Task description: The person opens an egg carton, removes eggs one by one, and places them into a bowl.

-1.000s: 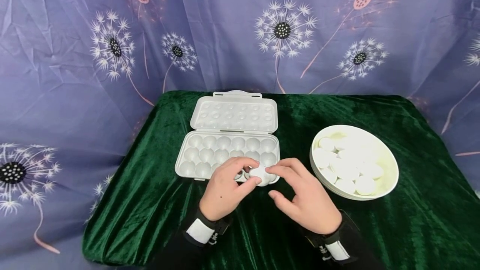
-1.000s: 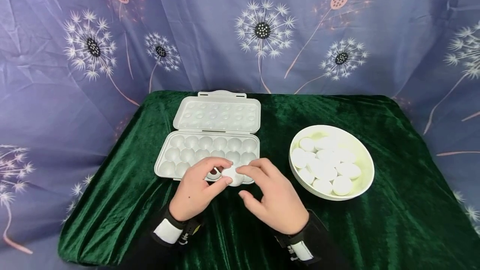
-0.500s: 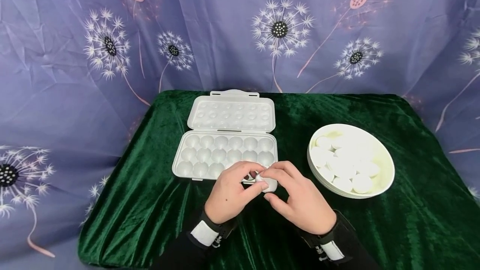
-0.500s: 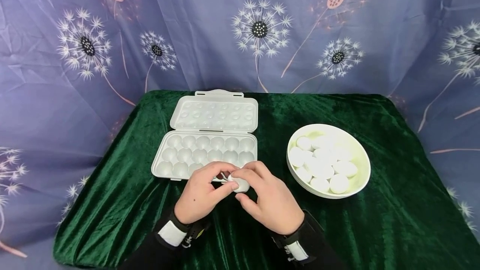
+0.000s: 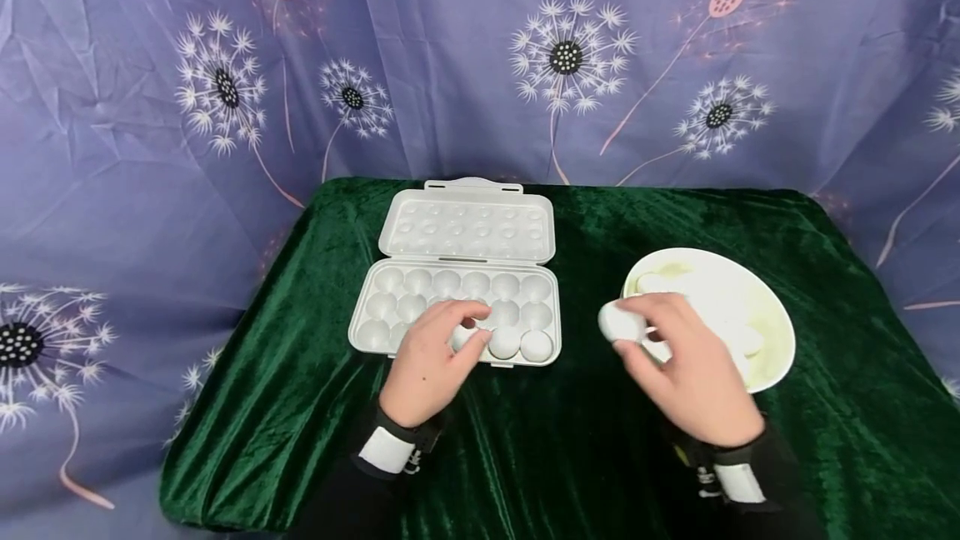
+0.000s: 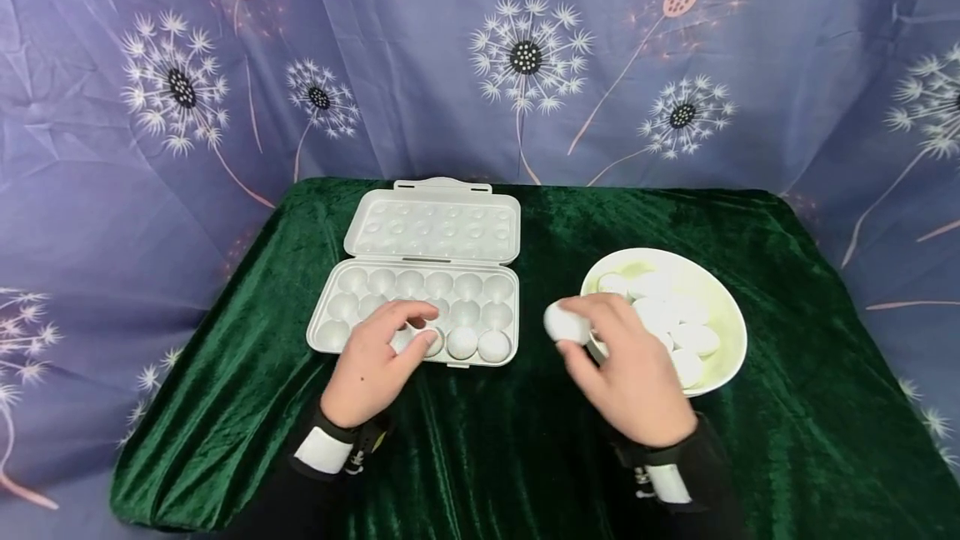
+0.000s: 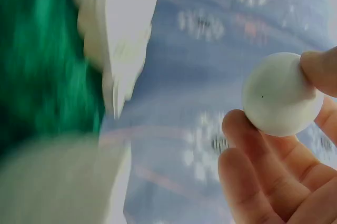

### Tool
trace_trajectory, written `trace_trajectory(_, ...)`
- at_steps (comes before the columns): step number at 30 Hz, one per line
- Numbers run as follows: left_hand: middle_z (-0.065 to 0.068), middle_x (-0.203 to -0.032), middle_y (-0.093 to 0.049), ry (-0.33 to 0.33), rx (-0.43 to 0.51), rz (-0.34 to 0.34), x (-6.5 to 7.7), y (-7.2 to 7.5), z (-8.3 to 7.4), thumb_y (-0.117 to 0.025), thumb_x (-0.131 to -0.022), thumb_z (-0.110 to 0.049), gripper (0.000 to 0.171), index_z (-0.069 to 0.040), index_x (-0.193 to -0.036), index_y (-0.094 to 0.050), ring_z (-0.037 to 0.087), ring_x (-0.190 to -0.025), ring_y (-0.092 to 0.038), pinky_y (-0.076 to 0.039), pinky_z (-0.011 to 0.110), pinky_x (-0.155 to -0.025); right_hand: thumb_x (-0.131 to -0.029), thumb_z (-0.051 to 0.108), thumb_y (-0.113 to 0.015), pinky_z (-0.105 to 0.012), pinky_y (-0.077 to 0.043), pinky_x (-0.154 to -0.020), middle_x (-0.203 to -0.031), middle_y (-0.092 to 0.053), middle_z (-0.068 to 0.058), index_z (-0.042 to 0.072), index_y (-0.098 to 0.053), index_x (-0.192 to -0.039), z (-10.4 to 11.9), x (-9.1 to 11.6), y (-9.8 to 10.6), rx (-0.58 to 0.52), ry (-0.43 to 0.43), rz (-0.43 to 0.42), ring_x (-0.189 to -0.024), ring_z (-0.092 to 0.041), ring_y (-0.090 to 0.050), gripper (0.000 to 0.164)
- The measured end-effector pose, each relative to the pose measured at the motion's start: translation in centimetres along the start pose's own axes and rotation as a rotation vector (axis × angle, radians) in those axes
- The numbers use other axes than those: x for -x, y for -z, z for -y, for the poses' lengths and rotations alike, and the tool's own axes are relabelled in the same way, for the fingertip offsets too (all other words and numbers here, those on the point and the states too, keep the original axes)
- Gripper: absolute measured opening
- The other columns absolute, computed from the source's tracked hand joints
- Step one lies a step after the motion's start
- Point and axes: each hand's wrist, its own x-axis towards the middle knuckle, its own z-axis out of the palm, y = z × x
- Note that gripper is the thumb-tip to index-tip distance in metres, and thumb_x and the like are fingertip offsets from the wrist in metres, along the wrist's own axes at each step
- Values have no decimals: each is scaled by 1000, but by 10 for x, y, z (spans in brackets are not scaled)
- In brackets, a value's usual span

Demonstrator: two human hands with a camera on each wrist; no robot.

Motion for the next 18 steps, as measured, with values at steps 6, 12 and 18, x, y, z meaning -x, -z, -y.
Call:
trace_trajectory(6, -3, -113, -70, 110, -123, -23, 4, 15, 23, -74, -94, -16, 24, -15, -118, -73, 17, -101, -61, -48, 39, -91, -82, 5, -78, -12, -41, -73, -115, -62, -11, 7, -64, -131, -41, 2, 49, 178, -134, -77, -90, -15, -57, 51)
trace_trajectory(12, 0, -116, -71, 200, -231, 7, 6, 22, 40, -74, -93, -19, 26, -15, -119, -74, 23, -94, -57, -48, 41, -79, -96, 15, -67, -47, -43, -74, -117, -53, -22, 4, -56, -138, -84, 2, 78, 271, -383, 70, -96, -35, -53, 45)
trace_trajectory(18, 1, -120, -70, 227, -261, 40, 7, 18, 51, -74, -92, -21, 27, -15, -118, -74, 28, -110, -58, -48, 49, -86, -101, 30, -62, -53, -42, -68, -121, -52, -24, 6, -52, -140, -118, 7, 82, 296, -464, 273, -96, -38, -52, 47)
